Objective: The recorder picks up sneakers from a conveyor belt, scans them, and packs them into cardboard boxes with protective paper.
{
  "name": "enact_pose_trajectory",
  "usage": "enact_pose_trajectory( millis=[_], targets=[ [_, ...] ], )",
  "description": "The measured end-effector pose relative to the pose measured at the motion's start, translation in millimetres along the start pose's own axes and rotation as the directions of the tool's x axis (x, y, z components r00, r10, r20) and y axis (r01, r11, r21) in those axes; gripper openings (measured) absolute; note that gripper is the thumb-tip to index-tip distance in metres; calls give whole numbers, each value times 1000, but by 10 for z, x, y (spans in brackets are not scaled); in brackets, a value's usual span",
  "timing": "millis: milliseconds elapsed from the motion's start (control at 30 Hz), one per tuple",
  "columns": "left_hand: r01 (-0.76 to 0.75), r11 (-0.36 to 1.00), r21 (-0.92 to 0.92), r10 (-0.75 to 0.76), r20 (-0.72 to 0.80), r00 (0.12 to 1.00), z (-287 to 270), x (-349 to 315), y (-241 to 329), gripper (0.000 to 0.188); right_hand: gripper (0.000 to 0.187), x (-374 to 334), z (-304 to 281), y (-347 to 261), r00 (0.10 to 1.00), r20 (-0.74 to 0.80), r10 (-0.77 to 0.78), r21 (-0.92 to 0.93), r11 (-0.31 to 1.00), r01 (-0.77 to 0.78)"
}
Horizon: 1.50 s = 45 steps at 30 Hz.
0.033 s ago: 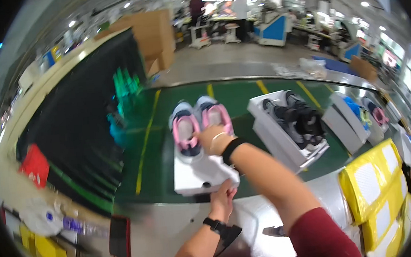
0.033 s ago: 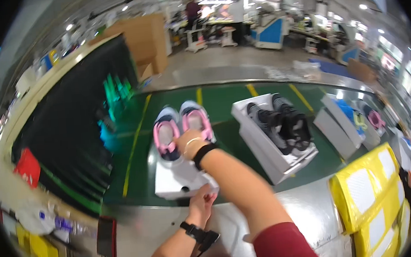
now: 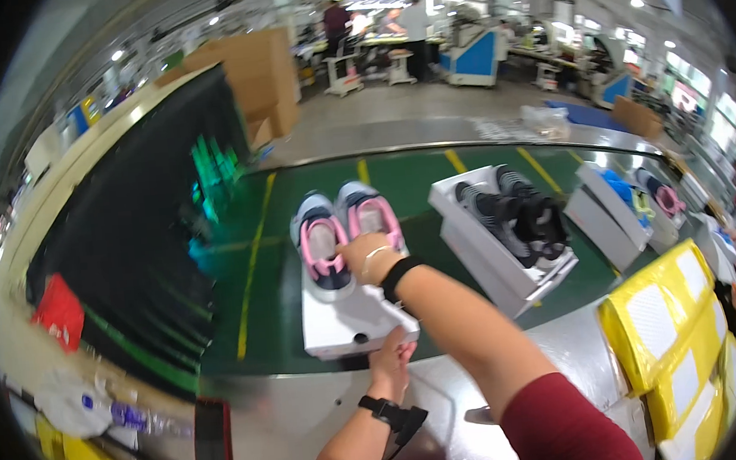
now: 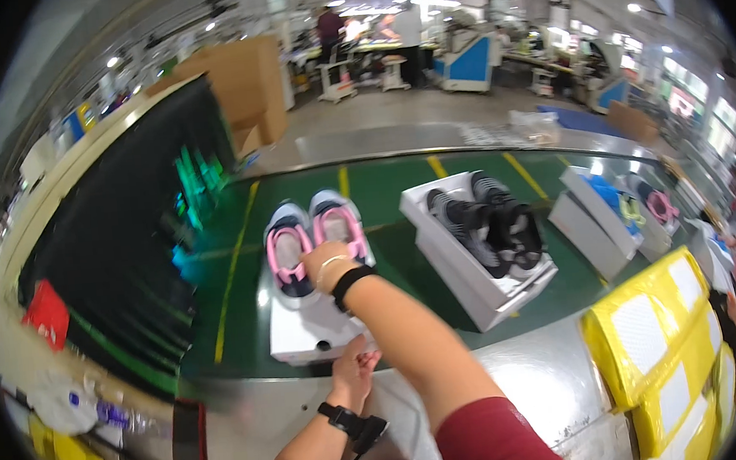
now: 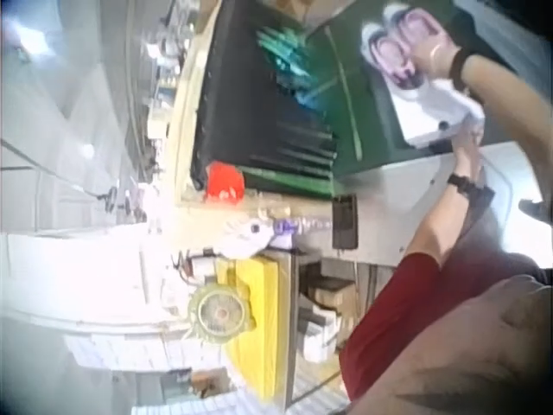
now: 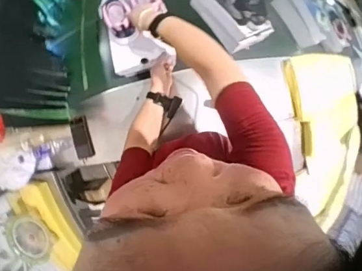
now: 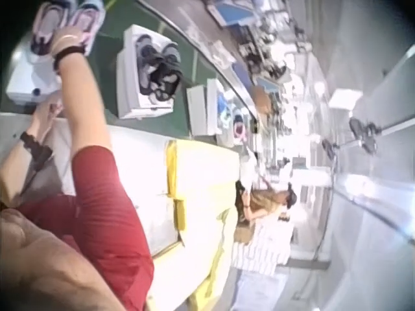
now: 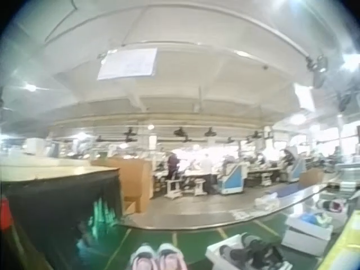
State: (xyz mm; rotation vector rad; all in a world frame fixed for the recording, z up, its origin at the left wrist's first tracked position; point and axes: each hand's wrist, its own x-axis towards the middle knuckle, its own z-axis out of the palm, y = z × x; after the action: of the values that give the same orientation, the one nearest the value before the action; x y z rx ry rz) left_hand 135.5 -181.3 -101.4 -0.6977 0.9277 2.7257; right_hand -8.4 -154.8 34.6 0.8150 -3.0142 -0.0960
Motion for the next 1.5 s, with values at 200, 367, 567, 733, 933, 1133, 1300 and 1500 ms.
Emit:
enact_pose_trajectory(
  millis=[200, 367, 567, 733, 933, 1133, 1300, 1500],
  targets=[
    [11, 1000, 26, -11, 23, 1000, -95, -83, 65, 22, 32, -630, -96, 206, 987, -137, 80, 218, 975, -49],
    [-23, 992, -125, 27, 33, 999, -200, 75, 2, 15, 29, -2029, -549, 509, 840, -541, 32, 308, 938, 162],
    [134, 927, -350, -66, 199, 978, 214, -241, 623, 27, 27, -3957, -835, 824, 805, -529, 270, 122, 962, -243],
    [293, 798, -526, -130, 324, 937, 286, -409, 656, 40, 22, -4955, -132, 915, 757, -382, 530, 105, 839, -534],
    [389, 699, -600, -218, 340, 915, -18, -554, 725, 43, 18, -5181, 511, 879, 831, 2, 556, 70, 829, -555],
    [158, 975, 157, -212, 435, 875, -252, -760, 1414, 43, 21, -4438, -350, 987, 911, 75, 405, 114, 904, -411],
    [-770, -155, 620, 551, 700, 453, 335, -618, 1636, 27, 49, -2780, -629, 372, 971, -241, 4, 117, 993, 25],
    [-373, -452, 810, 459, 570, 682, 506, -165, 1353, 45, 65, -1258, 9, -241, 922, -306, -236, -76, 972, 224]
  ],
)
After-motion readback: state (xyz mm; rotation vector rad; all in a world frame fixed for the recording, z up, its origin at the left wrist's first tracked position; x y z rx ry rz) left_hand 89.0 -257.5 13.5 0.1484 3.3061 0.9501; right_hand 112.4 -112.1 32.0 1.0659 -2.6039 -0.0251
